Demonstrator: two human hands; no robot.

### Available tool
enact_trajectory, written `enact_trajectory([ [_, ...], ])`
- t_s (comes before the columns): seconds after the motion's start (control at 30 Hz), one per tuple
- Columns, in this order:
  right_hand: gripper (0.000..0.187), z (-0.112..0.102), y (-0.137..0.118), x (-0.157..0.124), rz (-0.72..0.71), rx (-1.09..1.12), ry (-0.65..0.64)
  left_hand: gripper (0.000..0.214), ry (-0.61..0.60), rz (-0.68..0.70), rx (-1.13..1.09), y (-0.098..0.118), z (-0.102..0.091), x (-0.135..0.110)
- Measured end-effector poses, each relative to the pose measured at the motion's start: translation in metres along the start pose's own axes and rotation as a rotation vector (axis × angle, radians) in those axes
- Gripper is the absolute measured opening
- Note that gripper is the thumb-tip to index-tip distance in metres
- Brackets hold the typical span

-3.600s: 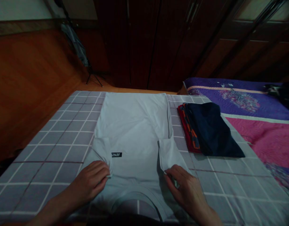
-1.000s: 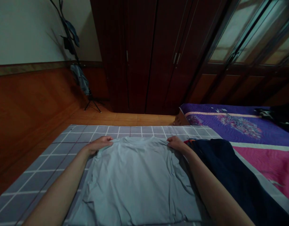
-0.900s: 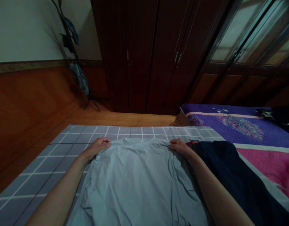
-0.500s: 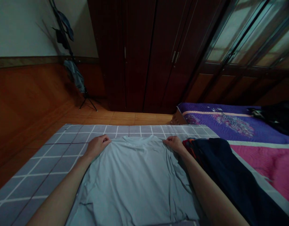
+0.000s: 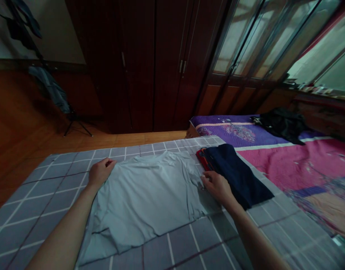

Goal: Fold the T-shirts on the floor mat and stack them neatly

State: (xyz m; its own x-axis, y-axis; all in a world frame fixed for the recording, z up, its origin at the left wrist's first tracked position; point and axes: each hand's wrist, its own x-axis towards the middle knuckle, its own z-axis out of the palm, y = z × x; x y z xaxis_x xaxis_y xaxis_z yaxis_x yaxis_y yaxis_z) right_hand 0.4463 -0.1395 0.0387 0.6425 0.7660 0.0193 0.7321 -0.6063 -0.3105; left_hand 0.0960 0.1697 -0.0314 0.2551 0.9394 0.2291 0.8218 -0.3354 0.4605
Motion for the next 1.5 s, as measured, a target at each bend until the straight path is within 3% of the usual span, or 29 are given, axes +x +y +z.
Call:
enact_trajectory([
  [0.13, 0.022, 0.008, 0.002, -0.035, 0.035, -0.139, -0.025, 0.034, -0.009, 0.008, 0.045, -0.001, 0.001, 0.000],
  [0.3, 0.026, -0.005, 0.001, -0.040, 0.123, -0.215, -0.006, 0.035, -0.016, 0.030, 0.084, -0.002, 0.001, -0.001],
  [0.43, 0.033, -0.011, -0.012, -0.017, 0.100, -0.206, -0.024, 0.034, -0.024, 0.034, 0.092, -0.002, 0.001, -0.001],
  [0.57, 0.047, 0.002, -0.035, 0.030, 0.109, -0.206, -0.040, 0.035, -0.026, 0.028, 0.098, -0.002, 0.001, -0.001],
  [0.8, 0.029, 0.019, -0.051, 0.092, 0.139, -0.220, -0.059, 0.036, -0.029, 0.027, 0.095, -0.004, 0.004, 0.001],
  [1.0, 0.031, 0.020, -0.044, 0.103, 0.150, -0.256, -0.083, 0.035, -0.026, 0.026, 0.091, -0.005, 0.005, 0.003],
  [1.27, 0.031, 0.013, -0.051, 0.109, 0.021, -0.327, -0.037, 0.034, -0.026, 0.015, 0.069, -0.003, 0.003, 0.002],
  [1.5, 0.034, 0.015, -0.056, 0.112, -0.003, -0.329, -0.030, 0.033, -0.026, 0.012, 0.049, -0.004, 0.003, 0.002],
])
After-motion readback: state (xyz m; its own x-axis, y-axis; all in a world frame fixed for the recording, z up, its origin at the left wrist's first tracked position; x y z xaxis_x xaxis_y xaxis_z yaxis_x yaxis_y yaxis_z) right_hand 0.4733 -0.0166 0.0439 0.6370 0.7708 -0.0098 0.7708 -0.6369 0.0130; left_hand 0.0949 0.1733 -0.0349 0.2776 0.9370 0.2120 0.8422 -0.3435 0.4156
